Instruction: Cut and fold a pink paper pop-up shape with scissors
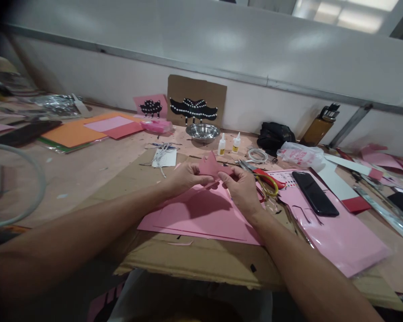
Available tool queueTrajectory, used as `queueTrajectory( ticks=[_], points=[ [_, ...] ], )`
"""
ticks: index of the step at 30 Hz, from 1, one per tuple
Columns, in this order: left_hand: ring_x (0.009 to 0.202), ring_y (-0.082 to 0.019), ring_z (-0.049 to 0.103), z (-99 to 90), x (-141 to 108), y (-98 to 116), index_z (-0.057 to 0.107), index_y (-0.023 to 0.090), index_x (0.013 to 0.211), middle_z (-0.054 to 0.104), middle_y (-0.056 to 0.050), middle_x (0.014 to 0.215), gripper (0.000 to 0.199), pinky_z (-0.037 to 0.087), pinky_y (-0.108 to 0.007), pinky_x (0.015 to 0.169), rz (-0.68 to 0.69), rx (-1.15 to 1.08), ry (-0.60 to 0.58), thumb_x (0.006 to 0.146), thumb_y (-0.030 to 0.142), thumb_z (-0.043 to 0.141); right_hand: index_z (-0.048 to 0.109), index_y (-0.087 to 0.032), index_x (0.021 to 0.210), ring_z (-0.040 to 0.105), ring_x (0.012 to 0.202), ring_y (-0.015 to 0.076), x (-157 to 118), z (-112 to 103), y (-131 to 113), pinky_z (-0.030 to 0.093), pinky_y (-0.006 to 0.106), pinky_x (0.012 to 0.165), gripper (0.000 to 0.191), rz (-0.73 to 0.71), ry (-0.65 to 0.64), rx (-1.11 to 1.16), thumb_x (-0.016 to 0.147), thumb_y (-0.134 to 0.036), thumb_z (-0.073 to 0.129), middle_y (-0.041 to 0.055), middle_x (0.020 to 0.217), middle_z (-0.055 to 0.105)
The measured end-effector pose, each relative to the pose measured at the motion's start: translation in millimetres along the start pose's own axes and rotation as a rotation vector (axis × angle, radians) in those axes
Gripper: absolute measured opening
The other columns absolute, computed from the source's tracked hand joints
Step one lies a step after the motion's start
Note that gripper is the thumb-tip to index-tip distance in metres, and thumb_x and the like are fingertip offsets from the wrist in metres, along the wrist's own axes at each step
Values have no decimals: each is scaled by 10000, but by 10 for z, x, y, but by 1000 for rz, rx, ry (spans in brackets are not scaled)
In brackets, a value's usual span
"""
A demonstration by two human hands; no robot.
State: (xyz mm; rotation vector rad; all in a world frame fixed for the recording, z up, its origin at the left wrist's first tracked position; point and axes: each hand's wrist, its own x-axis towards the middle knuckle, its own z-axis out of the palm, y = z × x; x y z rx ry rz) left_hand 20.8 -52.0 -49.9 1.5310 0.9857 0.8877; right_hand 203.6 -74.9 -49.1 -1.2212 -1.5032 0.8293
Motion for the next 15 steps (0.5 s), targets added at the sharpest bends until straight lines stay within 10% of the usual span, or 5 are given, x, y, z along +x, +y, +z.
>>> queueTrajectory(
  ticks=[15],
  points=[
    [587, -141, 593, 6, -26, 41, 623, 180, 562, 669, -19, 598, 311, 374, -256, 520, -77, 155, 66, 652, 396, 828, 573, -184, 637, 514, 609, 127, -21, 4, -5, 416, 267, 631, 289, -32, 5, 3, 803, -403, 663, -6, 611, 575]
  ],
)
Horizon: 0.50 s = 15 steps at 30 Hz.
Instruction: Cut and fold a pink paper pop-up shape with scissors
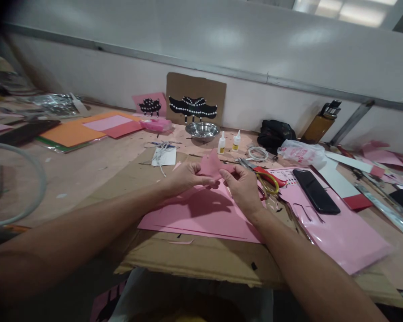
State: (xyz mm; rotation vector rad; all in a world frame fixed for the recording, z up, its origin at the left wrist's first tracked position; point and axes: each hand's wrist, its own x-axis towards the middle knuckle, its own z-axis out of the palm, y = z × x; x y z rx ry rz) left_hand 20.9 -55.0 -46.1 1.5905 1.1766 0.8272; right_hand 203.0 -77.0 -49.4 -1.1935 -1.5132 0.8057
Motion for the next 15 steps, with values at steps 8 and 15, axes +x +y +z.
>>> queueTrajectory(
  ticks=[8, 15],
  points=[
    [593, -136, 602, -16, 1, -3, 689, 172, 586, 704, -42, 627, 228, 410, -256, 561, 46, -6, -119, 726, 339, 759, 557, -183, 622, 509, 621, 136, 5, 5, -5, 405, 270, 619, 318, -24, 16, -66, 794, -428, 664, 10, 618, 574],
    [723, -170, 698, 22, -13, 11, 605, 182, 507, 747, -60, 697, 284, 504, -284, 723, 39, -112, -169, 771, 239, 693, 572, -181, 632, 503, 599, 131, -15, 11, -34, 398, 259, 591, 287, -13, 22, -49, 783, -404, 672, 4, 610, 572]
  ],
)
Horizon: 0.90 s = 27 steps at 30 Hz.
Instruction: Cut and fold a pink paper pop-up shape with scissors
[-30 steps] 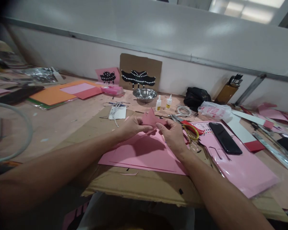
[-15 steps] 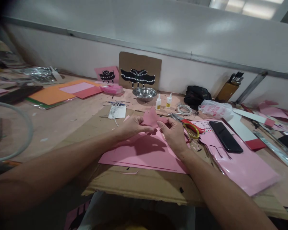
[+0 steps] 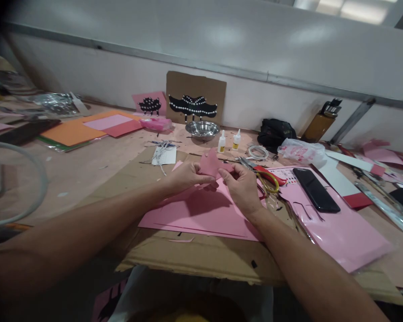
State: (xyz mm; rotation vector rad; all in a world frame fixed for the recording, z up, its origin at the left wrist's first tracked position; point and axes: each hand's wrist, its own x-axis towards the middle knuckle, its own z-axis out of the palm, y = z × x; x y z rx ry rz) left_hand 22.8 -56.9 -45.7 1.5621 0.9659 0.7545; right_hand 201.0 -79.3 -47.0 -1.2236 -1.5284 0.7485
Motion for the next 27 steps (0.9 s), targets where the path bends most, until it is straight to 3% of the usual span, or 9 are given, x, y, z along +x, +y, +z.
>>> queueTrajectory(
  ticks=[7, 12, 16, 27],
  points=[
    [679, -178, 678, -106, 39, -53, 733, 179, 623, 750, -63, 696, 262, 466, -280, 628, 39, 192, 60, 754, 406, 751, 567, -180, 651, 515, 605, 136, 12, -5, 56, 395, 275, 610, 296, -20, 2, -34, 804, -419, 654, 1, 621, 571],
    [681, -155, 664, -38, 7, -19, 703, 186, 583, 727, -41, 665, 196, 490, -270, 670, 24, 93, 26, 746, 291, 733, 573, -188, 644, 472, 615, 134, 7, -8, 61, 360, 277, 602, 269, -147, 4, -144, 815, -383, 648, 0, 629, 563],
    [709, -159, 680, 32, -13, -13, 616, 181, 496, 712, -45, 646, 277, 505, -275, 695, -17, -30, 30, 746, 241, 719, 575, -196, 631, 480, 616, 135, -7, -6, 25, 357, 275, 608, 252, -217, 10, -200, 826, -338, 648, -2, 624, 570],
    [625, -118, 600, 52, 16, -59, 709, 157, 621, 672, -15, 628, 100, 500, -262, 668, 85, -123, 47, 703, 122, 664, 643, -186, 715, 535, 661, 145, -16, -12, 48, 396, 275, 637, 216, -142, -36, -105, 838, -362, 667, 8, 684, 622]
  ],
)
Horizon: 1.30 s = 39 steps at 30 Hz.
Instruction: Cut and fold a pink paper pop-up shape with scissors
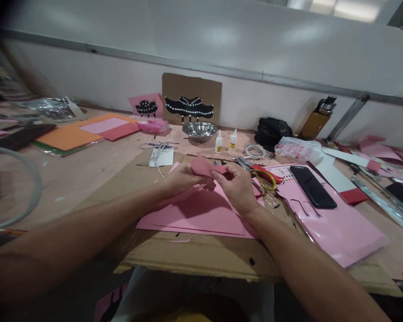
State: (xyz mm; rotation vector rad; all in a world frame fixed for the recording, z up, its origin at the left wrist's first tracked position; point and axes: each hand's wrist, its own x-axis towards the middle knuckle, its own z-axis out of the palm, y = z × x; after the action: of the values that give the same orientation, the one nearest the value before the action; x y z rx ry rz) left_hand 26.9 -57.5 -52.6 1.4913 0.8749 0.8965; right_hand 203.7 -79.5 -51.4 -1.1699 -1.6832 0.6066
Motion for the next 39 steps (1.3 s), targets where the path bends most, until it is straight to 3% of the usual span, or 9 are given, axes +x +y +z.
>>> queueTrajectory(
  ticks=[7, 11, 15, 18, 27, 32, 39],
  points=[
    [697, -149, 645, -59, -3, 8, 757, 165, 692, 725, -42, 702, 91, 504, -262, 680, 7, 144, -39, 742, 212, 698, 609, -185, 650, 514, 641, 145, 8, -18, -4, 381, 285, 630, 283, 7, 21, -40, 839, -389, 659, 8, 640, 590],
    [636, -135, 605, -69, 2, -8, 775, 175, 723, 721, -25, 688, 177, 440, -246, 587, -43, 232, -3, 720, 352, 774, 585, -189, 621, 474, 596, 130, 6, -34, -29, 358, 282, 602, 296, -1, 46, -53, 834, -385, 650, -6, 600, 555],
    [598, -114, 574, 2, -18, 27, 739, 174, 645, 690, -1, 629, 64, 419, -235, 571, -44, 166, 55, 695, 214, 746, 529, -196, 576, 446, 582, 123, -4, -26, -53, 332, 280, 586, 326, -37, 62, -86, 830, -365, 643, -18, 569, 506],
    [607, -117, 586, 54, -29, 73, 712, 164, 598, 684, -12, 610, 109, 449, -241, 598, -52, 102, 67, 700, 134, 688, 539, -194, 583, 446, 587, 124, -8, -13, -58, 328, 279, 583, 317, -28, 60, -79, 831, -359, 649, -17, 576, 508],
    [644, -128, 625, -1, -12, 49, 728, 170, 630, 709, -25, 648, 125, 486, -248, 632, -32, 124, 13, 735, 144, 667, 621, -189, 638, 538, 623, 143, -3, -27, -46, 397, 286, 631, 264, -19, 32, 19, 832, -361, 674, 6, 639, 610],
    [673, -138, 652, -28, -10, 9, 752, 165, 697, 735, -40, 710, 121, 494, -253, 640, -9, 162, -50, 776, 215, 675, 617, -192, 605, 521, 626, 143, -14, -44, -53, 387, 287, 632, 282, -88, 75, -56, 841, -335, 680, 5, 617, 589],
    [634, -126, 623, -2, -22, 32, 724, 147, 670, 706, -35, 670, 125, 499, -252, 621, 45, 94, -59, 776, 174, 663, 569, -179, 555, 478, 570, 111, -7, -56, -80, 361, 260, 581, 320, -161, 118, -45, 812, -311, 707, -21, 566, 528]
  ],
)
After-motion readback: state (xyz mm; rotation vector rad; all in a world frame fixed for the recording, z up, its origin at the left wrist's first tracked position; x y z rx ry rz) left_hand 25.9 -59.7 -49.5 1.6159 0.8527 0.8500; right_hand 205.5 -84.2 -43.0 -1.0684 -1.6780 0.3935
